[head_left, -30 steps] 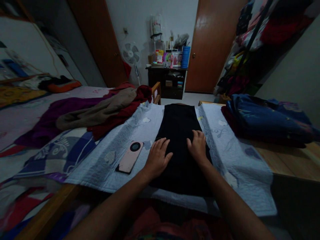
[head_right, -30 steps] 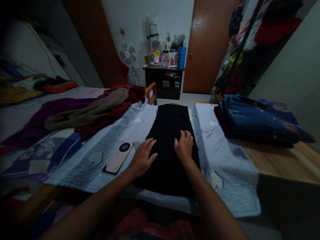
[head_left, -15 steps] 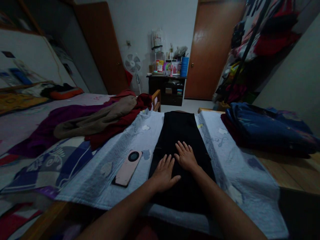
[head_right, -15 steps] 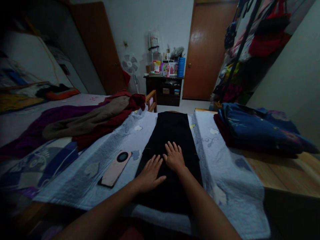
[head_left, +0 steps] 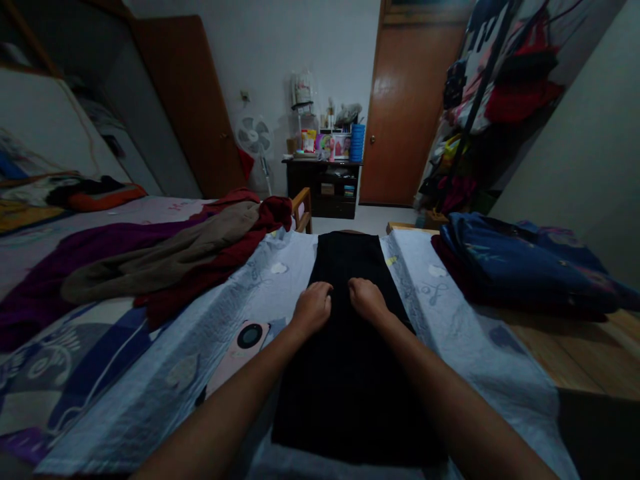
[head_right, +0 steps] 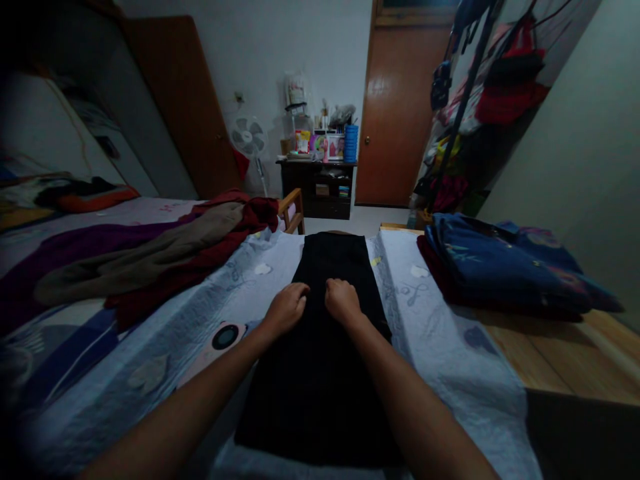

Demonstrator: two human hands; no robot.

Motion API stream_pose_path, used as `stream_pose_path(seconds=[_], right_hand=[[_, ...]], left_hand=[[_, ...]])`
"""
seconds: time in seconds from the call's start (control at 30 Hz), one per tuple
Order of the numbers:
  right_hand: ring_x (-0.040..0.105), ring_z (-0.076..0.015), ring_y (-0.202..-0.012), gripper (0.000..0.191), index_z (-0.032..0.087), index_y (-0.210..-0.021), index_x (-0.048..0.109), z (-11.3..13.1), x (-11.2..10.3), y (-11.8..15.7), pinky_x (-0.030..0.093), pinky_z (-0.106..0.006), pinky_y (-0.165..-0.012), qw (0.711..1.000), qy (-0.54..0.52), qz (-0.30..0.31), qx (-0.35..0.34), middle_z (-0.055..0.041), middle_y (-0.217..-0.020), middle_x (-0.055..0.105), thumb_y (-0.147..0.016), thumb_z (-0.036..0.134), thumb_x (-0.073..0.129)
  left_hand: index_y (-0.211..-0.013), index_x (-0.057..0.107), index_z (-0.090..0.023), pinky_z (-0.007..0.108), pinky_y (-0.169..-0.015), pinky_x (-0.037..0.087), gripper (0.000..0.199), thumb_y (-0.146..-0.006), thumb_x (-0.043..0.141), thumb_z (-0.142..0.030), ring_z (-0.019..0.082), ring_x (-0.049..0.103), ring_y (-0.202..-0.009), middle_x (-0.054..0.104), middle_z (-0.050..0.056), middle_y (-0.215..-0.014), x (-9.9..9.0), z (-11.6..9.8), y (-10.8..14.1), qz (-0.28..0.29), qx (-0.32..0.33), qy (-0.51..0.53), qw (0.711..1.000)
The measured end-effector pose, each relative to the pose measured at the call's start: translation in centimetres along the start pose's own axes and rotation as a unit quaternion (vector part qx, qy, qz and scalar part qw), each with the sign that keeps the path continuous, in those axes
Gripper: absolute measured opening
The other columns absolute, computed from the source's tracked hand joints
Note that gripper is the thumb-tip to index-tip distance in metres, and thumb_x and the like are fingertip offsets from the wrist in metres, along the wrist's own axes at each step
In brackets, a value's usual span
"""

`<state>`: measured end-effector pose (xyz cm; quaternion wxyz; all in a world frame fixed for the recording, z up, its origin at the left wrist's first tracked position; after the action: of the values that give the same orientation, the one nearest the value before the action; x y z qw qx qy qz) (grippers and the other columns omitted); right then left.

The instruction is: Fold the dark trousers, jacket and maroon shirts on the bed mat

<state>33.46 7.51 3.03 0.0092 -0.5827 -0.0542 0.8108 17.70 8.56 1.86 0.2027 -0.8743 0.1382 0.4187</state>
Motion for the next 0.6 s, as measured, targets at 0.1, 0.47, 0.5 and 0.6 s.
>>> stream_pose_path(seconds=[0.1,0.47,0.5,0.6], right_hand=[[0.051,-0.0236,-0.122,0.041,0.015,-0.126,0.057,-0.2,1.2,-0.7,0.036,-0.034,-0.1,0.999,-0.002,-0.049,-0.014,-0.0132,-0.132,0.057,-0.093,0.019,0.033],[0.023,-0.022,-0.142,0.051,0.019,-0.143,0.039,-1.7,6.2,0.1,0.017,-0.047,-0.113,0.998,0.046,-0.03,0.004,-0.0065,-0.153,0.032,-0.094,0.033,0.034],[0.023,-0.0217,-0.142,0.051,0.019,-0.143,0.039,-1.7,6.2,0.1,0.017,-0.046,-0.113,0.998,0.047,-0.033,0.004,-0.0062,-0.153,0.033,-0.094,0.033,0.034],[0.023,-0.0217,-0.142,0.052,0.019,-0.143,0.04,-1.6,6.3,0.1,0.018,-0.046,-0.112,0.998,0.046,-0.039,0.003,-0.0054,-0.153,0.033,-0.093,0.033,0.034]], left_hand=[[-0.131,0.05,-0.016,0.041,-0.115,0.018,0.044,-0.087,0.044,-0.017,0.025,0.026,-0.141,0.041,0.013,-0.148,1.5,1.3,-3.0,-0.014,-0.009,-0.027,1.0],[-0.147,0.03,-0.019,0.048,-0.113,0.021,0.057,-0.095,0.033,-0.043,0.028,0.023,-0.143,0.026,0.012,-0.156,6.9,4.6,-3.6,0.079,-0.039,-0.198,0.976],[-0.148,0.029,-0.019,0.047,-0.113,0.022,0.057,-0.096,0.031,-0.044,0.027,0.024,-0.143,0.026,0.011,-0.156,7.0,4.6,-3.6,0.076,-0.036,-0.22,0.972],[-0.148,0.029,-0.019,0.046,-0.112,0.025,0.058,-0.096,0.029,-0.044,0.027,0.027,-0.142,0.028,0.01,-0.155,7.1,4.6,-3.4,0.062,-0.028,-0.257,0.964]])
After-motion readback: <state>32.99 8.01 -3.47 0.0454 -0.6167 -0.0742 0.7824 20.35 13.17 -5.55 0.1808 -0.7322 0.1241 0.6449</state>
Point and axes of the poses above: each hand's wrist, its own y-axis away from the middle knuckle, its own x-axis out of the palm, z = x × y, the point moved 3 cm from there along -y, towards the middle knuckle
